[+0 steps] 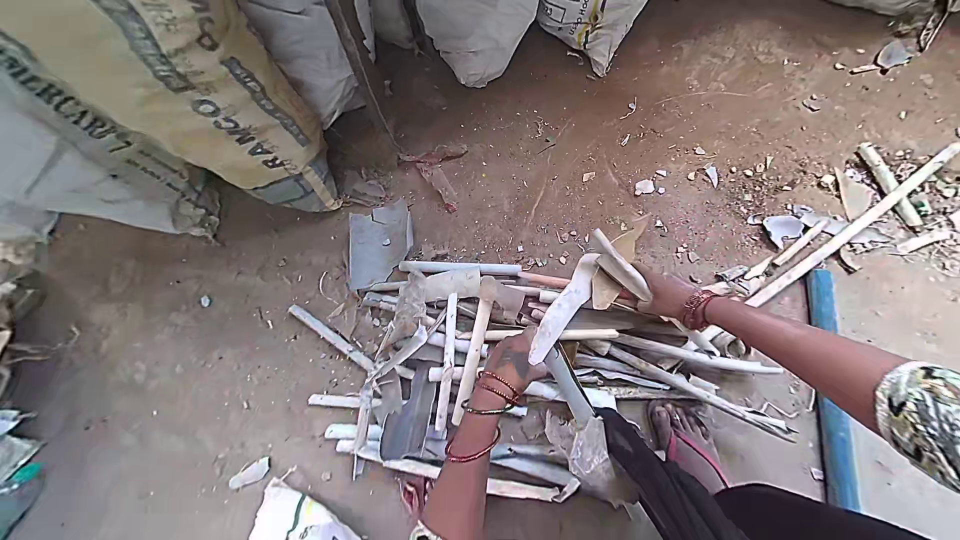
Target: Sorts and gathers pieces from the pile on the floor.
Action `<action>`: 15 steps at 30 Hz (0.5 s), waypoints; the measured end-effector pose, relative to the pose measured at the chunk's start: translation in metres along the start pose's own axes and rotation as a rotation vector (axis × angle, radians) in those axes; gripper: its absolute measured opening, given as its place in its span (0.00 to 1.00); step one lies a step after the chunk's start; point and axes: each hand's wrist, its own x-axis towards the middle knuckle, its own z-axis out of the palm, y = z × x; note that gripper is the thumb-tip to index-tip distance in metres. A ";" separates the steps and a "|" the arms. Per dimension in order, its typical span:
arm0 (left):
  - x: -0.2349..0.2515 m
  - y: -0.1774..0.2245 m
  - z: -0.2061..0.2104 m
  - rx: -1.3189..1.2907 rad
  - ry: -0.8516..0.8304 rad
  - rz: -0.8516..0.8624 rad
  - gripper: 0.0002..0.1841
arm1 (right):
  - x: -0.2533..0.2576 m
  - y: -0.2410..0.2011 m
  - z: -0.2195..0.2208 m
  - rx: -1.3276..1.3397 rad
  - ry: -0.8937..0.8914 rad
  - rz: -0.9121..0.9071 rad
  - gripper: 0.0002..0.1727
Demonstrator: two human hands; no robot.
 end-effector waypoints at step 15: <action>-0.137 -0.062 0.066 0.019 0.491 -0.398 0.24 | -0.153 -0.038 0.031 0.078 -0.067 -0.019 0.37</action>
